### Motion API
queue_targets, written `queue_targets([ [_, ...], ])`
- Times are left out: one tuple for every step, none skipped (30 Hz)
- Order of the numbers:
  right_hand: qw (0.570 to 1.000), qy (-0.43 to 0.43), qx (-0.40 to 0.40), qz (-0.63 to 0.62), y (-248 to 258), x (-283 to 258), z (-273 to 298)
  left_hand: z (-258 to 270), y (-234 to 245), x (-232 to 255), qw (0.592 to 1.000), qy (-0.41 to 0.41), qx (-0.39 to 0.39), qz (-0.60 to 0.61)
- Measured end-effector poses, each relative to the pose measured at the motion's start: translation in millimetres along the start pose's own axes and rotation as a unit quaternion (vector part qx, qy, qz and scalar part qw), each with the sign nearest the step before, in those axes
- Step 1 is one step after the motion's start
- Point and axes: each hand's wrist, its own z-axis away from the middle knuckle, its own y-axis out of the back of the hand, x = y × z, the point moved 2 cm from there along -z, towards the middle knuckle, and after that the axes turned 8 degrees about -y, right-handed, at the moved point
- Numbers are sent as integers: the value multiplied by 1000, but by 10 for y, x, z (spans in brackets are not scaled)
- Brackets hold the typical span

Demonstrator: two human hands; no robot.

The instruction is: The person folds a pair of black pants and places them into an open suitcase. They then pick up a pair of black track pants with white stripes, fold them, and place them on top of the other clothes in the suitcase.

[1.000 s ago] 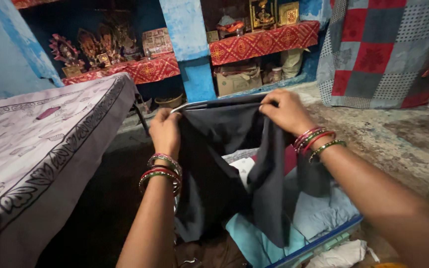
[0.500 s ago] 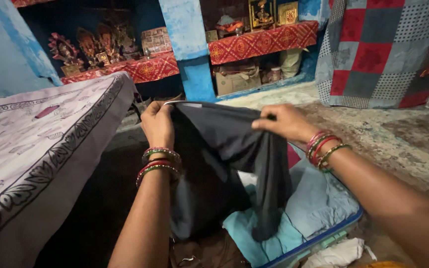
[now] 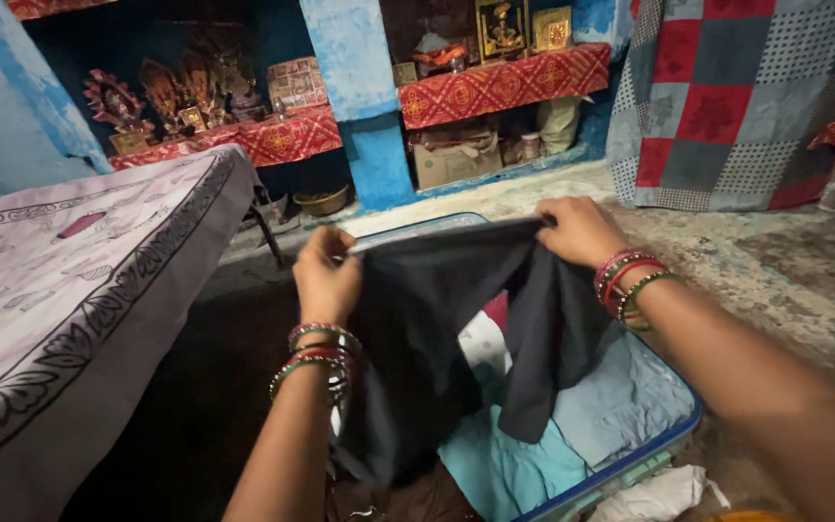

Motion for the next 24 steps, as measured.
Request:
queue_targets([
  [1000,-17,-6,-2,-36,11,41,73,-23,-20,999,9,-36,-36],
  [999,-35,-11,16,-55,10,71,140,-34,-43,995,20,-72,-71],
  [998,-54,-17,35,-52,3,103,181,-42,-50,989,-13,-111,-96],
  [996,-72,-22,55,-32,-13,116,202,-71,-47,981,-47,-149,-119],
  [994,-85,-21,60,-17,-45,113,212,-93,-42,969,-80,-186,-141],
  [993,-97,-21,66,-11,-77,109,231,-106,-48,954,-95,-224,-176],
  [991,-110,-21,72,-7,-103,105,255,-123,-52,935,-109,-262,-210],
  [990,-122,-22,66,-7,-129,93,272,-140,-53,914,-124,-299,-245],
  [989,-134,-24,60,-8,-147,81,272,-176,-42,906,-143,-293,-269],
  [987,-146,-25,54,-10,-157,75,261,-232,-23,898,-163,-287,-292],
  [991,-127,-2,38,-37,-204,68,259,-268,-2,888,-184,-281,-314],
  [993,-110,21,24,-69,-263,75,250,-297,23,888,-181,-276,-320],
  [995,-93,44,9,-65,-315,102,225,-322,59,888,-178,-271,-325],
  [994,-87,61,-20,-46,-371,156,203,-355,107,889,-174,-266,-330],
  [992,-82,78,-48,-60,-470,231,188,-393,163,886,-169,-269,-339],
  [990,-75,96,-79,-108,-609,296,168,-416,221,882,-164,-271,-349],
  [985,-63,99,-128,-190,-757,359,160,-439,283,878,-158,-273,-359],
  [978,-50,101,-177,-308,-893,419,165,-466,355,879,-172,-267,-355],
  [980,-1,79,-185,-473,-1033,472,175,-499,429,880,-185,-261,-351],
  [979,46,57,-192,-618,-1097,515,200,-532,501,880,-199,-256,-346],
  [986,34,31,-161,-763,-1097,472,234,-553,567,874,-208,-260,-353],
  [991,22,6,-129,-917,-1106,392,268,-569,637,868,-218,-263,-360],
  [995,10,-19,-98,-1024,-1076,353,305,-578,705,862,-227,-266,-367],
  [949,-64,-93,-296,-1081,-1005,305,341,-555,764,864,-237,-259,-362],
])
